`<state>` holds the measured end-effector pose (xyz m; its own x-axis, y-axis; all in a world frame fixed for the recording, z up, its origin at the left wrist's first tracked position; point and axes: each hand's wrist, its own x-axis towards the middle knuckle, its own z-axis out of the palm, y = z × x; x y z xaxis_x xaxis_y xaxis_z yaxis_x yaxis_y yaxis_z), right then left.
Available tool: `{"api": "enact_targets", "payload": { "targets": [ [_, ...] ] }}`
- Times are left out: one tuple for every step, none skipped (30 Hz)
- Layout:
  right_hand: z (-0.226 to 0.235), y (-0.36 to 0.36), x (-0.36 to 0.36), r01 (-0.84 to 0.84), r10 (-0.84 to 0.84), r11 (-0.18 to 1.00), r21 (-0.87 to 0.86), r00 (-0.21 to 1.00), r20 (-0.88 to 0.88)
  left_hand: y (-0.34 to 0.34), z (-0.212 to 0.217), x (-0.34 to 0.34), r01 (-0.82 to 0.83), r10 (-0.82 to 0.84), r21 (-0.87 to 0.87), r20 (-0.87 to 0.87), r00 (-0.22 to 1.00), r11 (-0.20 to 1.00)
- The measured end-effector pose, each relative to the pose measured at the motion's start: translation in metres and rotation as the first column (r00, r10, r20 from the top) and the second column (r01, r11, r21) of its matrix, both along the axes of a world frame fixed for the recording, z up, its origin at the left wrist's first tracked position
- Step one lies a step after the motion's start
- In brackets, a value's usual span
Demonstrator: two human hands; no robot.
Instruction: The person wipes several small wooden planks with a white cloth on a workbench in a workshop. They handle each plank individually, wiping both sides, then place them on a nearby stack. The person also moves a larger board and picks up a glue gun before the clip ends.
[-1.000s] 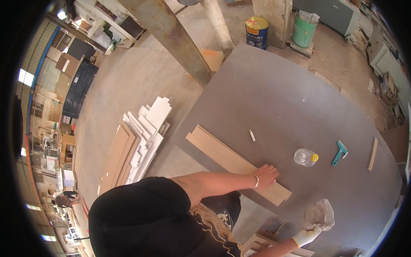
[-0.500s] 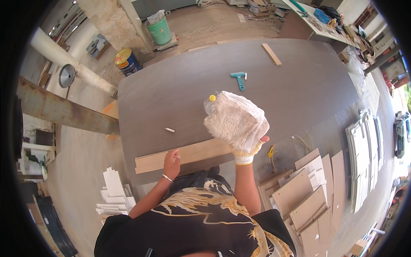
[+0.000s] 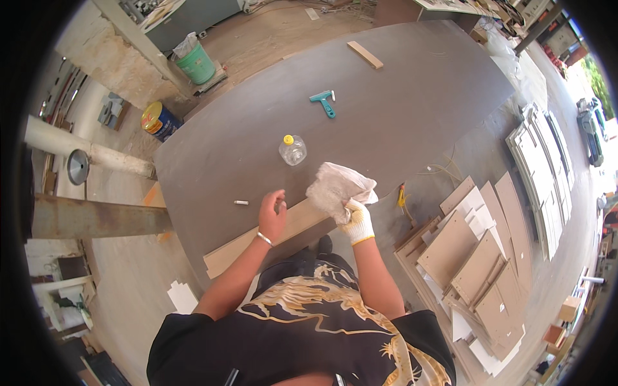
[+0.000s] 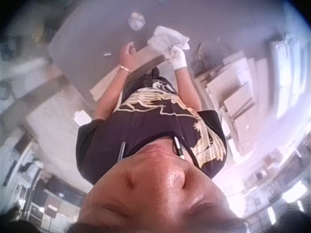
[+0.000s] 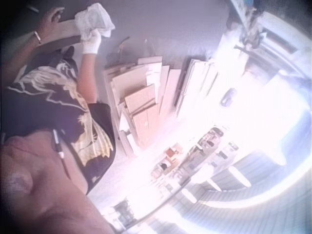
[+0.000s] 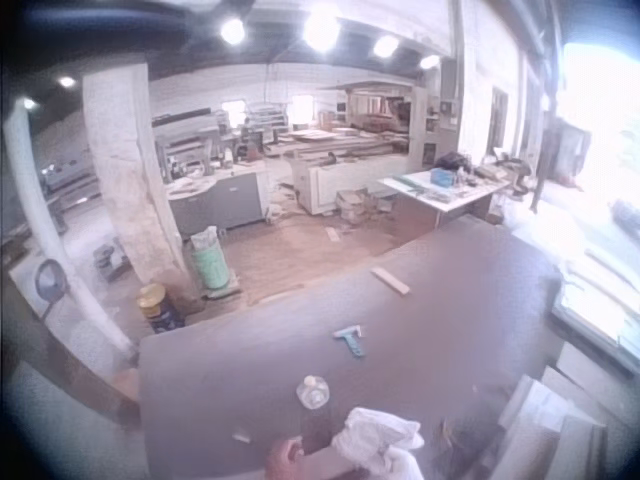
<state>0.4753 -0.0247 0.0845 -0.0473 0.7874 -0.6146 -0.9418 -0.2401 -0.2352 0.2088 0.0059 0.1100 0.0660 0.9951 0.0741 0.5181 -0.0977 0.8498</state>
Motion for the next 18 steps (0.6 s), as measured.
{"api": "enact_targets", "payload": {
  "targets": [
    [-0.002, -0.008, 0.005, 0.056, -0.055, 0.998, -0.02, 0.998, 0.041, 0.023, -0.023, -0.006, -0.056, 0.055, -0.074, -0.018, 0.998, 0.996],
    [-0.003, -0.018, 0.01, 0.112, -0.105, 0.988, -0.102, 0.991, 0.079, 0.05, -0.045, -0.014, -0.124, 0.106, -0.267, -0.079, 0.991, 0.956],
    [-0.002, -0.028, 0.014, 0.133, -0.133, 0.991, 0.005, 0.989, 0.066, 0.079, -0.067, -0.021, -0.077, 0.067, -0.174, -0.059, 0.996, 0.982],
    [-0.001, -0.039, 0.018, 0.177, -0.172, 0.984, -0.038, 0.98, 0.104, 0.106, -0.087, -0.025, -0.042, 0.027, -0.197, -0.078, 0.997, 0.98],
    [0.001, -0.049, 0.021, 0.244, -0.232, 0.964, -0.107, 0.967, 0.109, 0.133, -0.105, -0.026, -0.001, -0.008, -0.098, -0.088, 0.996, 0.995],
    [0.002, -0.058, 0.023, 0.242, -0.236, 0.969, -0.043, 0.965, 0.113, 0.159, -0.12, -0.023, 0.02, -0.033, -0.11, -0.117, 0.993, 0.994],
    [0.003, -0.066, 0.024, 0.272, -0.272, 0.962, 0.011, 0.96, 0.067, 0.179, -0.13, -0.019, 0.046, -0.053, -0.058, -0.108, 0.993, 0.997],
    [0.004, -0.072, 0.024, 0.324, -0.326, 0.945, 0.049, 0.945, 0.029, 0.197, -0.137, -0.013, 0.049, -0.06, -0.097, -0.111, 0.992, 0.994],
    [0.005, -0.076, 0.023, 0.346, -0.347, 0.938, 0.025, 0.937, 0.044, 0.211, -0.141, -0.008, 0.093, -0.102, -0.16, -0.053, 0.993, 0.983],
    [0.005, -0.079, 0.021, 0.374, -0.375, 0.927, 0.036, 0.926, 0.038, 0.222, -0.141, -0.003, 0.127, -0.134, -0.257, -0.01, 0.991, 0.958],
    [0.005, -0.079, 0.018, 0.395, -0.395, 0.913, 0.1, 0.918, -0.021, 0.229, -0.138, 0.003, 0.138, -0.142, -0.354, 0.017, 0.99, 0.925],
    [0.005, -0.078, 0.015, 0.41, -0.412, 0.911, 0.044, 0.909, 0.063, 0.23, -0.132, 0.01, 0.153, -0.16, -0.327, 0.004, 0.987, 0.932],
    [0.004, -0.076, 0.012, 0.421, -0.423, 0.906, 0.039, 0.901, 0.096, 0.23, -0.124, 0.017, 0.146, -0.161, -0.304, -0.025, 0.987, 0.942],
    [0.003, -0.074, 0.009, 0.421, -0.425, 0.905, 0.051, 0.898, 0.113, 0.228, -0.114, 0.023, 0.13, -0.155, -0.297, -0.06, 0.986, 0.946],
    [0.003, -0.07, 0.005, 0.461, -0.457, 0.887, -0.028, 0.885, 0.094, 0.224, -0.101, 0.027, 0.251, -0.265, -0.101, -0.179, 0.947, 0.963],
    [0.001, -0.067, 0.001, 0.459, -0.456, 0.888, -0.024, 0.886, 0.083, 0.218, -0.086, 0.029, 0.373, -0.336, 0.063, -0.316, 0.887, 0.926],
    [0.0, -0.063, -0.004, 0.457, -0.453, 0.889, -0.038, 0.888, 0.079, 0.21, -0.07, 0.03, 0.483, -0.371, 0.134, -0.475, 0.798, 0.866],
    [-0.002, -0.059, -0.009, 0.464, -0.46, 0.883, -0.069, 0.885, 0.072, 0.201, -0.052, 0.031, 0.576, -0.385, 0.188, -0.577, 0.72, 0.795]
  ]
}}
